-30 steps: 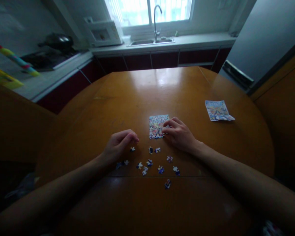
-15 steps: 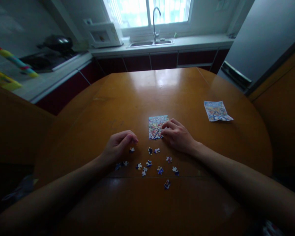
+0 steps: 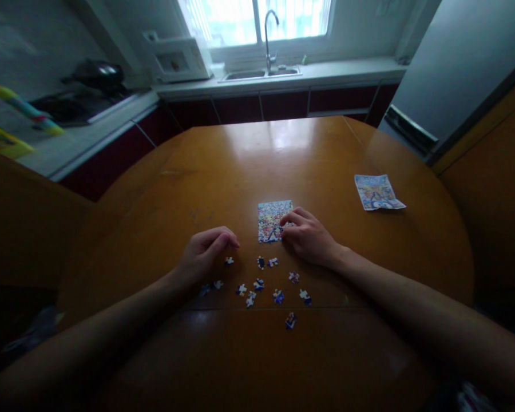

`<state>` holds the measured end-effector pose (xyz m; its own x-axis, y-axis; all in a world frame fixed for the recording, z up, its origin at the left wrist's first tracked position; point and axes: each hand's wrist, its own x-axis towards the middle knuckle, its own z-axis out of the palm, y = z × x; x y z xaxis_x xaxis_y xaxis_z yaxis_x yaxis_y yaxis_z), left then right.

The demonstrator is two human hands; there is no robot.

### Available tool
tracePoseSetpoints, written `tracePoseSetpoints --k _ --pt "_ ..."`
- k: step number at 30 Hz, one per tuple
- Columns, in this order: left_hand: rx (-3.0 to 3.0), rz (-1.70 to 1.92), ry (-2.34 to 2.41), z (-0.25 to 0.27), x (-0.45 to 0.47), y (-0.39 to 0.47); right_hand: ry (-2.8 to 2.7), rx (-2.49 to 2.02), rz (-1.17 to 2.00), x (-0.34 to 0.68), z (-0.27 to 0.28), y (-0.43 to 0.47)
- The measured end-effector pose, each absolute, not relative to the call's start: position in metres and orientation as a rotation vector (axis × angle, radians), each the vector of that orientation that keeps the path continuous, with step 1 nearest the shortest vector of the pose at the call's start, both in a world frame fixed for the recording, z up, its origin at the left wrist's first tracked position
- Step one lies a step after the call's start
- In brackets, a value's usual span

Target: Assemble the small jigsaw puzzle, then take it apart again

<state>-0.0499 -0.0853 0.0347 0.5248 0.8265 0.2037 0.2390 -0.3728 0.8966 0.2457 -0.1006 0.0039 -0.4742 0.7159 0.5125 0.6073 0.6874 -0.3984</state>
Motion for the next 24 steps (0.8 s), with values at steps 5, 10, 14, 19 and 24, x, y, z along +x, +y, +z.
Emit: tracePoseSetpoints --k 5,10,14,19,24 --pt "1.887 0.849 0.891 0.0350 -0.0500 -0.0853 -2.055 -1.073 0.201 0.2479 0.0023 -0.0984" --pt "1.906 0.843 0.898 0.0362 -0.0503 -0.0846 -2.065 -1.058 0.207 0.2486 0.0026 -0.0989" --pt "1.909 0.850 0.899 0.0390 -0.0491 -0.0851 -2.182 -1.006 0.238 0.2465 0.0022 -0.1006" --pt "1.925 0.825 0.894 0.0394 -0.0493 -0.0852 -2.220 -1.009 0.238 0.2457 0.0029 -0.1010" --pt "1.951 0.763 0.897 0.0343 -0.0520 -0.0824 -2.185 -1.001 0.237 0.2452 0.0050 -0.1008"
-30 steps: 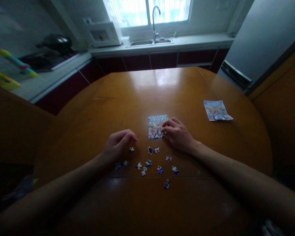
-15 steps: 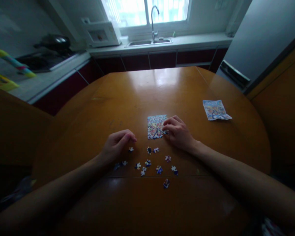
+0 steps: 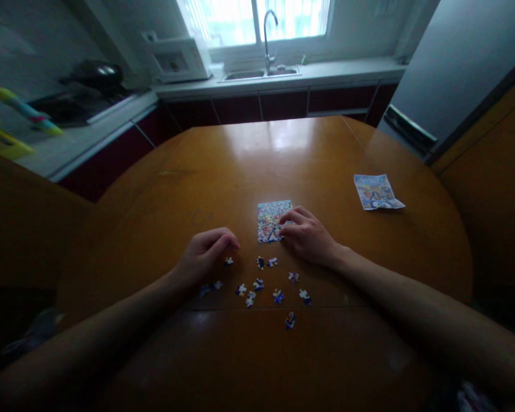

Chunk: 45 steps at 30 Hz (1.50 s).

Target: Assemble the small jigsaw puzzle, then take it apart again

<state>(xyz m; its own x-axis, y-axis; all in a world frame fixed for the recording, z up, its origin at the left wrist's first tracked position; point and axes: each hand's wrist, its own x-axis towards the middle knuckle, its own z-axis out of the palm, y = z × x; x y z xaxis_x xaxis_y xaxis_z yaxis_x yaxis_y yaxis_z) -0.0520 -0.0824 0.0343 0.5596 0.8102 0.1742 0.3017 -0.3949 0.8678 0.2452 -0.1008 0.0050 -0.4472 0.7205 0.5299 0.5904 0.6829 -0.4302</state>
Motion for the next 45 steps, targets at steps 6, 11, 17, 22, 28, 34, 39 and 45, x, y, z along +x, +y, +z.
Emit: tracePoseSetpoints --k 6,11,17,22,28,34,39,45 --pt "2.318 0.453 0.668 0.040 -0.046 -0.097 -2.110 -1.036 0.235 0.245 0.004 -0.100" --pt "2.410 0.294 0.725 0.041 -0.037 -0.117 -2.116 -1.041 0.217 0.246 0.004 -0.100" --pt "2.406 0.273 0.821 0.036 -0.034 -0.125 -2.111 -1.044 0.204 0.245 0.003 -0.099" --pt "2.385 0.277 0.866 0.033 -0.033 -0.125 -2.117 -1.046 0.195 0.244 0.002 -0.099" --pt "2.358 0.235 0.852 0.036 -0.033 -0.124 -1.982 -1.054 0.157 0.244 0.003 -0.097" --pt "2.327 0.207 0.701 0.043 -0.037 -0.120 -1.852 -1.069 0.113 0.250 0.003 -0.093" --pt "2.299 0.201 0.742 0.041 -0.038 -0.118 -1.858 -1.055 0.104 0.251 0.006 -0.094" --pt "2.101 0.427 0.845 0.034 -0.038 -0.116 -1.959 -0.850 0.106 0.239 0.018 -0.105"
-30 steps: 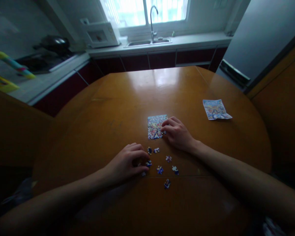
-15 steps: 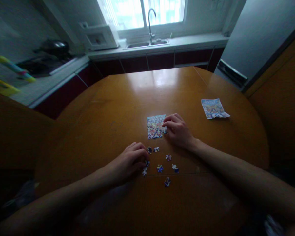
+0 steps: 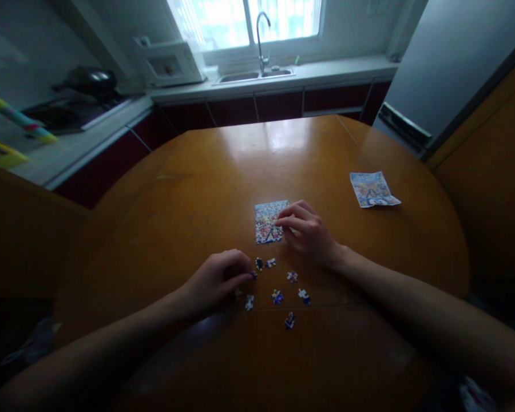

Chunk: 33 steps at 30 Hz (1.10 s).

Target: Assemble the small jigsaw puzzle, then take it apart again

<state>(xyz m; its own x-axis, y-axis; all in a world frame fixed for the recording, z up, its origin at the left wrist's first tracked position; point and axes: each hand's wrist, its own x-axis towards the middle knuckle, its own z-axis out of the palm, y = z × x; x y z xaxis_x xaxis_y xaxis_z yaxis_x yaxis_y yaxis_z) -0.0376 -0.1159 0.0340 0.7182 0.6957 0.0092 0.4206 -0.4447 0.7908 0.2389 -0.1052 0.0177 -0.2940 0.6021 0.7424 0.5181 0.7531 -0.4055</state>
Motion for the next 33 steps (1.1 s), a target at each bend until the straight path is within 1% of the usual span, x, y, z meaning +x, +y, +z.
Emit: tracePoseSetpoints --k 4,8,19,22,28,33 --pt "1.952 0.616 0.891 0.032 -0.034 -0.113 -2.159 -0.634 0.133 0.226 0.023 -0.118" --pt "1.897 0.684 0.877 0.032 -0.031 -0.114 -2.297 -0.497 0.155 0.216 0.023 -0.127" --pt "1.799 0.660 0.823 0.027 -0.030 -0.118 -2.368 -0.378 0.117 0.211 0.016 -0.128" --pt "1.883 0.721 0.794 0.029 -0.032 -0.118 -2.332 -0.398 0.144 0.211 0.019 -0.128" --pt "2.310 0.873 0.703 0.035 -0.032 -0.114 -2.242 -0.424 0.196 0.211 0.022 -0.128" --pt "2.383 0.863 0.702 0.037 -0.029 -0.114 -2.270 -0.441 0.211 0.211 0.021 -0.129"
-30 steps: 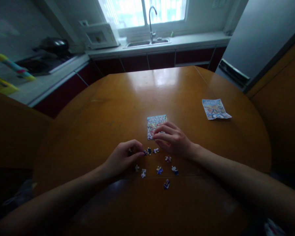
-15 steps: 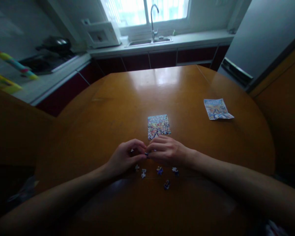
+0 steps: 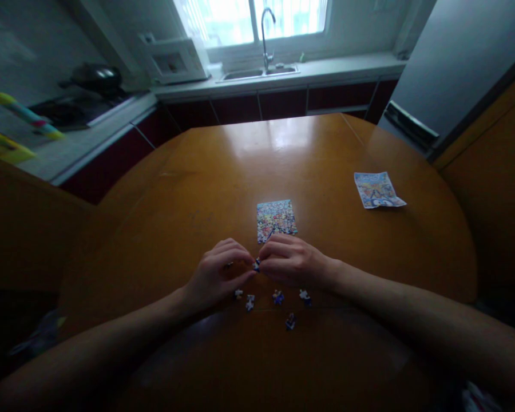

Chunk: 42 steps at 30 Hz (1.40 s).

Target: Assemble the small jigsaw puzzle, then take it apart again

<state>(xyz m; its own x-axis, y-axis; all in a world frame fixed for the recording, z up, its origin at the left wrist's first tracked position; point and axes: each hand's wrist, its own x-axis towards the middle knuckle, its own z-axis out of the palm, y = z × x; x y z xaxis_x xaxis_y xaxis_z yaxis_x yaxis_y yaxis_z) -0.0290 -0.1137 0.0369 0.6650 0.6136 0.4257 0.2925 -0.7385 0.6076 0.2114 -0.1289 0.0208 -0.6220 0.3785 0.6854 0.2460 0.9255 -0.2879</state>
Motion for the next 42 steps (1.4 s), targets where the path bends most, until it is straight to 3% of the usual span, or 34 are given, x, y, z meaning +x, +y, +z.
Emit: tracePoseSetpoints --k 20,42 --pt "2.304 0.950 0.799 0.041 -0.041 -0.103 -2.268 -0.771 0.231 0.275 0.016 -0.094" --pt "2.229 1.022 0.839 0.037 -0.044 -0.098 -2.417 -0.795 0.233 0.271 0.007 -0.091"
